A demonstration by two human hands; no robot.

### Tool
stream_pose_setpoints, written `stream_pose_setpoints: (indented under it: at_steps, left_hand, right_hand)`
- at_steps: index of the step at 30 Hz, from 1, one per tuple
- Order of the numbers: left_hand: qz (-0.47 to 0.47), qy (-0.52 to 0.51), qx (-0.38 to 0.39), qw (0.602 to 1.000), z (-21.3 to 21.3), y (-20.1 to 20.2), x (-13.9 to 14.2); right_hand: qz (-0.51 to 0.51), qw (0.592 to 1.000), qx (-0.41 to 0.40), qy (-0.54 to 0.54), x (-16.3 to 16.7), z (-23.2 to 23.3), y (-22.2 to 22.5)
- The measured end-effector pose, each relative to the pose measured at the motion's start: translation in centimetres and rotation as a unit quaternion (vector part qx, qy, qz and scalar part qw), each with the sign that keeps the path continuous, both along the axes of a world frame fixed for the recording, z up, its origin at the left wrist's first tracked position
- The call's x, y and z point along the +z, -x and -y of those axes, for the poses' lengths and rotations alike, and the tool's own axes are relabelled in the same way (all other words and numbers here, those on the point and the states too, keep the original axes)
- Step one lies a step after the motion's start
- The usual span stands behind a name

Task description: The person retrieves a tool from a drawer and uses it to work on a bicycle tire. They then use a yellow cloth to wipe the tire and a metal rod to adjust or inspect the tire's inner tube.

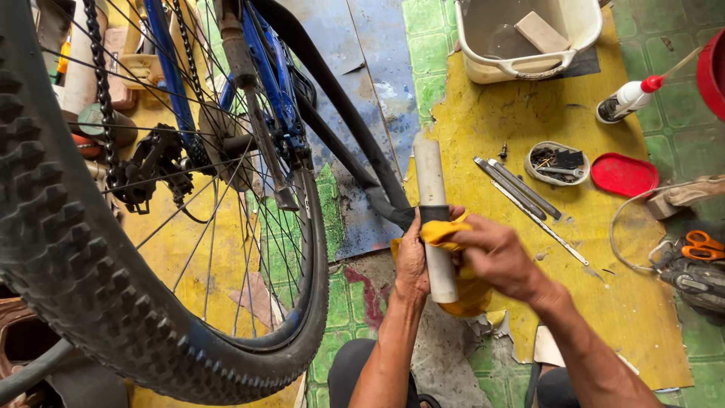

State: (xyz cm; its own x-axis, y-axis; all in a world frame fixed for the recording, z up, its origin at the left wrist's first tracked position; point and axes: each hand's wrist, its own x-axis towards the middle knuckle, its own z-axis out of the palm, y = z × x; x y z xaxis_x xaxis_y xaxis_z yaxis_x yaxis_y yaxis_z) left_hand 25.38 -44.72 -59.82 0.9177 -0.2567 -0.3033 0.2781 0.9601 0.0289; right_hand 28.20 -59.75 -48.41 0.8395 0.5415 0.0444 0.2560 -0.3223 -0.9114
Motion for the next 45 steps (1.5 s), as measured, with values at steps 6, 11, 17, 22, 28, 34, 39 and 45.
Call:
stream_pose_setpoints:
  at_steps: [6,11,17,22,28,34,39,45]
  left_hand:
    - [-0.004,0.014,-0.014,1.0,-0.6,-0.2,-1.9]
    - [-0.034,-0.023,-0.028,0.999,-0.1,-0.3,-1.4]
    - [-0.054,-0.094,0.046,0.993,0.3,-0.9,-0.7]
    - [-0.081,-0.084,0.012,0.993,0.3,-0.8,-1.1]
    - [-0.054,-0.15,-0.005,0.987,0.9,-1.0,-0.4]
    - [-0.057,-0.407,0.062,0.909,-0.6,-1.3,1.4]
    - [-0.014,-0.182,0.071,0.981,-1.9,-1.8,2.1]
    - [-0.013,-0.137,0.043,0.99,-1.5,-1.3,1.6]
  right_hand:
    - [0.108,0.987,-0.088,0.075,-1.5,-2.0,-1.2]
    - [-0.118,0.973,-0.167,-0.109,-2.8,-2.9,-0.3]
    - [0.128,0.965,-0.227,-0.028,-7.9,-2.4,1.0]
    - [-0.307,0.883,-0.233,-0.266,-11.2,-2.9,1.4]
    - [-0.203,0.927,-0.291,-0.12,-9.2,-2.3,-0.5]
    - [-0.396,0.777,-0.382,-0.306,-10.9,0.1,-1.1]
    - [-0.386,0.913,-0.131,-0.008,-13.4,1.3,2.6]
    - [-0.171,0.947,-0.201,0.183,-15.5,7.9,-1.9]
